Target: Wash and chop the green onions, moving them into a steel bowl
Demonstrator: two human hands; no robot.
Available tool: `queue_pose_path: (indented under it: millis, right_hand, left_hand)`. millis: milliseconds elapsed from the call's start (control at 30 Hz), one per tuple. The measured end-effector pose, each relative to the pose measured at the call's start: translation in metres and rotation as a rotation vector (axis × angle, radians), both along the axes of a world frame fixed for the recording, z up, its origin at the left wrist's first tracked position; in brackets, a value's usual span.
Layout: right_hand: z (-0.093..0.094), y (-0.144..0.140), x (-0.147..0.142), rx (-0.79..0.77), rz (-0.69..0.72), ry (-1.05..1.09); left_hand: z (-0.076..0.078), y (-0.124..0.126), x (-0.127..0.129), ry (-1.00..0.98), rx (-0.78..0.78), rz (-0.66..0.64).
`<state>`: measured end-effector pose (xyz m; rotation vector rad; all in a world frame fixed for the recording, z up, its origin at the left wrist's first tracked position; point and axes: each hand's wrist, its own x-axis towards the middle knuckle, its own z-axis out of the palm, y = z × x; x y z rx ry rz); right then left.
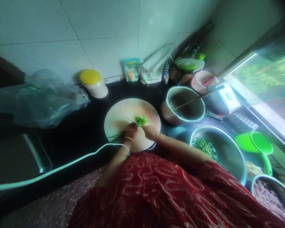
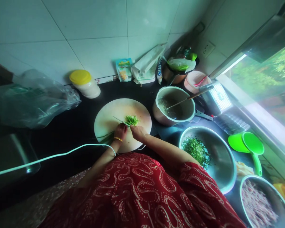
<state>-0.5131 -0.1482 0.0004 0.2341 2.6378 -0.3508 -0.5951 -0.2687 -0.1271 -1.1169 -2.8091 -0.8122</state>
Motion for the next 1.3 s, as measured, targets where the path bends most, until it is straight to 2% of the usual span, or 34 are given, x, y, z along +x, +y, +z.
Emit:
queue_pose_path:
  millis: [167, 467, 633, 767, 933, 1100, 1300]
  right_hand:
    - [-0.001, -0.002, -0.006, 0.007, 0.001, -0.002]
    - [-0.001, -0.002, -0.004, 0.013, 0.005, -0.009]
    - [-0.008, -0.006, -0.006, -0.007, -0.002, 0.018]
    - [-0.009, 0.001, -0.007, -0.013, -0.017, 0.038]
    - [0.001, 0.002, -0.001, 0.023, -0.027, 0.033]
    - [0.014, -0.009, 0.010, 0.051, -0.015, -0.014]
    - [0.002, -0.019, -0.001, 0.054, 0.015, -0.027]
  left_hand:
    - [0.001, 0.001, 0.001, -0.042, -0.061, 0.048]
    - [0.013, 0.000, 0.002, -0.017, -0.139, 0.027]
    - [0.019, -0.012, 0.002, 0.035, -0.254, -0.091]
    - [0.022, -0.021, 0.004, 0.067, -0.256, -0.140]
    - [0.017, -0.020, 0.005, 0.052, -0.152, -0.093]
    - [0.012, -0.018, 0.004, 0.060, -0.130, -0.121]
    - [0.000, -0.016, 0.003, 0.067, -0.148, -0.073]
